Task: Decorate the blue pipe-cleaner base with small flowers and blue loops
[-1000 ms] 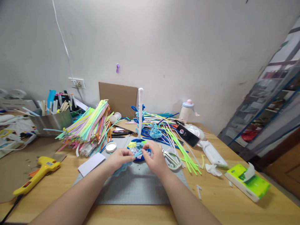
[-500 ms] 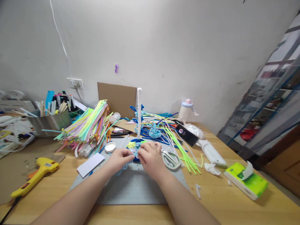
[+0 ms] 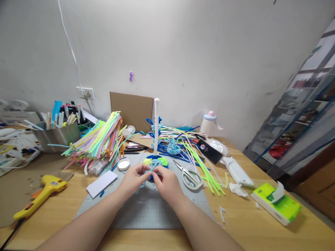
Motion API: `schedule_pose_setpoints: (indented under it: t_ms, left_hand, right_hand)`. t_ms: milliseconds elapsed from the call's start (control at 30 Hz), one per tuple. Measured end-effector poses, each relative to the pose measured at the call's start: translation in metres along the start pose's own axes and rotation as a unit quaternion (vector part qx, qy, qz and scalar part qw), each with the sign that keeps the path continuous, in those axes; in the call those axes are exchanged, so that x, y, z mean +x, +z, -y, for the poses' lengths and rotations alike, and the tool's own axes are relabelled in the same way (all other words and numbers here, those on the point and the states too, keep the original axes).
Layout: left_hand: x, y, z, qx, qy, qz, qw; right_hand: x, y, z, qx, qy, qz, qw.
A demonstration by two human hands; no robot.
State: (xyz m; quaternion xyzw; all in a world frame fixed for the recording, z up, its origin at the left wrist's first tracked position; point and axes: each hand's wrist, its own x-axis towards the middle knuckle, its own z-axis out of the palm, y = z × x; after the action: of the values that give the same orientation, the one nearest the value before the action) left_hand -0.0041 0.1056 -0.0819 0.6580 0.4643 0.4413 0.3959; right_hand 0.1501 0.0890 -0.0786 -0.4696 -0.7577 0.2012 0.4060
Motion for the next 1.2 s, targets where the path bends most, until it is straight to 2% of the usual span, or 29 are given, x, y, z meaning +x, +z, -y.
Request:
schedule_pose_setpoints:
  t_ms: [200,300,433,533,667,733,767,833,900,967,1067,1200]
  left_hand:
    - [-0.002,0.0,-0.001,0.014,0.017,0.0,1.0]
    - [-0.001,0.001,0.001,-0.074,-0.027,0.011,0.997]
    - [0.002,0.002,0.002,-0.225,-0.097,-0.016,0.969]
    - [0.002,0.002,0.0,-0.281,-0.128,-0.024,0.951]
    - [0.001,-0.001,-0.005,-0.348,-0.167,0.003,0.922]
    - [0.001,-0.004,-0.006,-0.383,-0.187,0.026,0.904]
    - [0.001,-0.005,-0.007,-0.395,-0.193,0.041,0.897]
    - [0.0,-0.008,-0.008,-0.397,-0.185,0.082,0.895]
    - [-0.001,-0.011,-0.009,-0.376,-0.159,0.134,0.903]
    - [-0.002,-0.013,-0.01,-0.34,-0.137,0.179,0.913]
    - [-0.002,-0.015,-0.011,-0.286,-0.118,0.218,0.926]
    - [0.0,-0.016,-0.01,-0.261,-0.095,0.225,0.934]
  right_hand:
    - [-0.002,0.001,0.0,-0.02,0.022,-0.004,1.0]
    - [-0.002,0.002,0.0,0.002,0.023,-0.002,1.0]
    - [-0.002,0.004,0.002,0.078,0.017,-0.01,0.997]
    - [-0.004,0.008,0.003,0.112,-0.001,-0.016,0.994]
    - [-0.003,0.011,0.003,0.178,0.0,-0.009,0.984]
    - [-0.001,0.01,0.001,0.267,0.055,0.006,0.962]
    - [0.001,0.009,0.0,0.323,0.096,0.024,0.941]
    - [0.005,0.005,-0.002,0.432,0.182,0.087,0.879]
    - [0.007,0.0,-0.005,0.497,0.24,0.172,0.816]
    - [0.007,-0.005,-0.006,0.517,0.262,0.232,0.781]
    - [0.007,-0.008,-0.009,0.507,0.259,0.257,0.781]
    - [0.007,-0.007,-0.01,0.49,0.243,0.252,0.798]
